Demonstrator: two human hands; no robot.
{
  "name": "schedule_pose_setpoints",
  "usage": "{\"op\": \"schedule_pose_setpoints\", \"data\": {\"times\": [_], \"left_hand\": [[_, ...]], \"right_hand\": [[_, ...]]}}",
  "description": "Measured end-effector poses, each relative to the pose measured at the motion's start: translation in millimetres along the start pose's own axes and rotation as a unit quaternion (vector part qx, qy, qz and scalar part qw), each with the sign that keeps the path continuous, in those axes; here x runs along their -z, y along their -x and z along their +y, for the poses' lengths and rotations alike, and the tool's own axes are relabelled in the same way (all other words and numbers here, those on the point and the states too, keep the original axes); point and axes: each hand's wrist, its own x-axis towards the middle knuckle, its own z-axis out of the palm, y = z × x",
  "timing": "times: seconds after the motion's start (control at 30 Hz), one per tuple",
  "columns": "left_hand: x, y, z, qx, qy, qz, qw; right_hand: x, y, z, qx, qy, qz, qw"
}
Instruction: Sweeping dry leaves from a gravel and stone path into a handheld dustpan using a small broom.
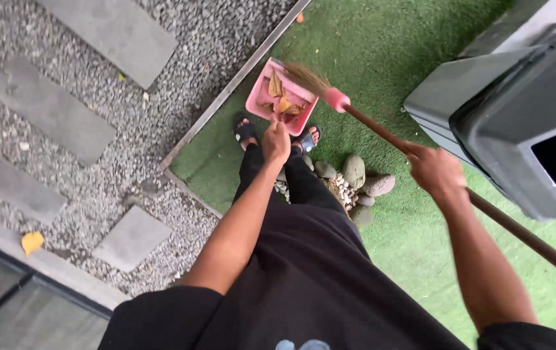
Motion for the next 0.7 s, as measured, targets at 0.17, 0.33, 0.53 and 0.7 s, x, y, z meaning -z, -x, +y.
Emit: {"op": "schedule_pose_setpoints", "data": {"times": [0.17,0.33,0.53,0.7], "left_hand": [[1.1,-2.1,3.1,0.014,-0.017,0.017,1.0],[23.3,48.2,33.4,0.023,-0.023,0.062,0.998],[24.3,56.1,43.2,0.02,-0.021,0.089,0.996],[10.7,15.3,15.0,0.009,-0.022,0.086,0.996]], "right_hand": [[-39.0,-42.2,14.8,0.0,-0.025,0.021,0.999],[-53.7,-91.0,-45.3,0.022,0.035,0.067,0.997],[-18.4,-17.6,-45.4,0.098,-0.009,-0.004,0.995],[-58.8,7.3,25.1,0.039,-0.033,-0.081,0.995]]}}
